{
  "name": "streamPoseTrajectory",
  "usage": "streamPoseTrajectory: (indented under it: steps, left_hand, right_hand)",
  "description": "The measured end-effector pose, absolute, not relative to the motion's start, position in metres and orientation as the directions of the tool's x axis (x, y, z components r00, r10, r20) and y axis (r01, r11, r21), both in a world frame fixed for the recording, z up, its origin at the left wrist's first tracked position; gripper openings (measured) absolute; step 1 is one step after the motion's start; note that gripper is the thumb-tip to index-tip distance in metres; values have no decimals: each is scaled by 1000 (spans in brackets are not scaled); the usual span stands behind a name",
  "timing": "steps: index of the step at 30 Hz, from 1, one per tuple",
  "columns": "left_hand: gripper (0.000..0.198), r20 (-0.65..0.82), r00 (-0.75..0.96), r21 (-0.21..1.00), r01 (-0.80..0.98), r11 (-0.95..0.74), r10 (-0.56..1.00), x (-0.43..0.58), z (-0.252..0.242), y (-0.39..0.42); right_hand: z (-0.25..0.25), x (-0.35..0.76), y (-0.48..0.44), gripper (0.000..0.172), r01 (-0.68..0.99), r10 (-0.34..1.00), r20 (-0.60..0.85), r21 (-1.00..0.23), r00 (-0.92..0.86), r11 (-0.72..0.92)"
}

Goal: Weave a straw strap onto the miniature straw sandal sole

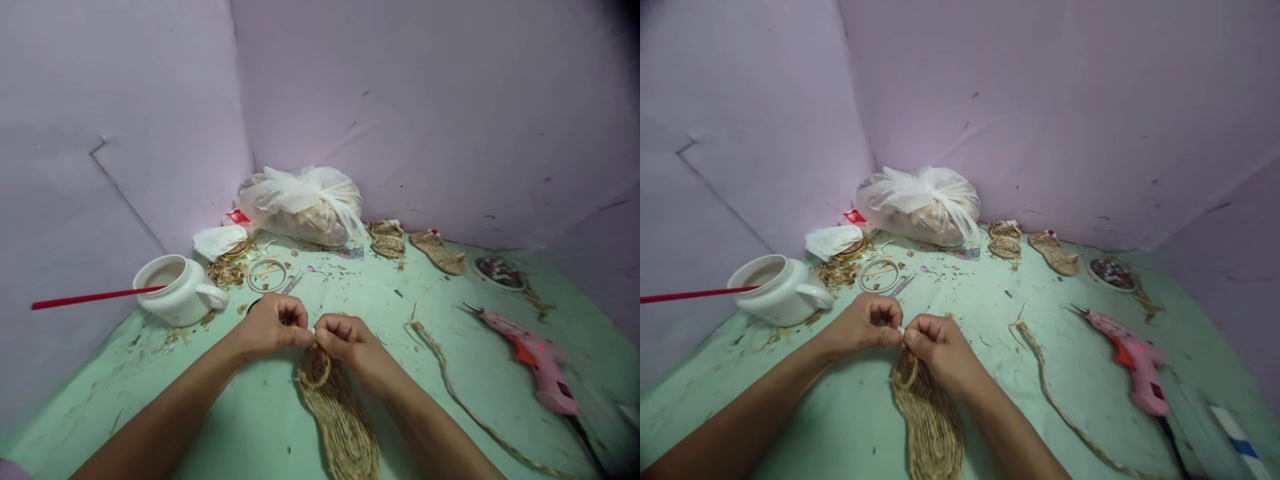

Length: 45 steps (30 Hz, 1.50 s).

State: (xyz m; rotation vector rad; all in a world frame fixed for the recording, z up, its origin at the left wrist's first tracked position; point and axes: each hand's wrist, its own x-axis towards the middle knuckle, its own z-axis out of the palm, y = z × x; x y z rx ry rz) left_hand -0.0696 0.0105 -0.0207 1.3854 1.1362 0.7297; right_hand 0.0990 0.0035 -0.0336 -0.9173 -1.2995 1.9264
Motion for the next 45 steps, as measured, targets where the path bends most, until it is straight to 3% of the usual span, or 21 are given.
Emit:
streamPoseTrajectory:
  steps: [6, 14, 19, 24, 30, 32, 35, 39, 45]
  left_hand:
    - [29, -156, 346, 954, -192, 232, 925, -61, -26, 7]
    - [16, -197, 115, 909, -350, 225, 974, -41, -27, -5]
    - [15, -161, -32, 964, -221, 150, 986, -37, -24, -6]
    - [18, -104, -82, 995, 5, 104, 991, -38, -16, -9]
    - [11, -85, -139, 992, 77, 96, 987, -32, -12, -13]
    - [9, -76, -148, 992, 87, 89, 986, -31, -11, -13]
    - [8, -35, -139, 994, 96, 48, 990, -33, -10, -11]
    - [6, -20, -98, 995, 92, 29, 995, -37, -12, -9]
    - [8, 104, -55, 972, 219, -90, 993, -37, -17, -11]
  right_hand:
    - [-39, 99, 6, 35, -277, 785, -215, -855, -581, -440]
    - [-43, 97, 5, 31, -375, 876, -221, -839, -429, -395]
    - [-42, 93, 4, 23, -365, 937, -248, -872, -247, -327]
    - [-34, 91, 0, 18, -186, 965, -241, -948, -107, -258]
    - [-29, 88, -8, 10, 7, 997, -51, -999, 62, -51]
    - [-28, 88, -9, 8, 16, 998, -36, -999, 50, -36]
    - [-25, 89, -9, 9, -92, 990, -132, -986, -53, -136]
    - [-22, 92, -4, 28, -288, 932, -306, -891, -193, -352]
    - [-19, 99, 1, 33, -296, 921, -301, -882, -246, -367]
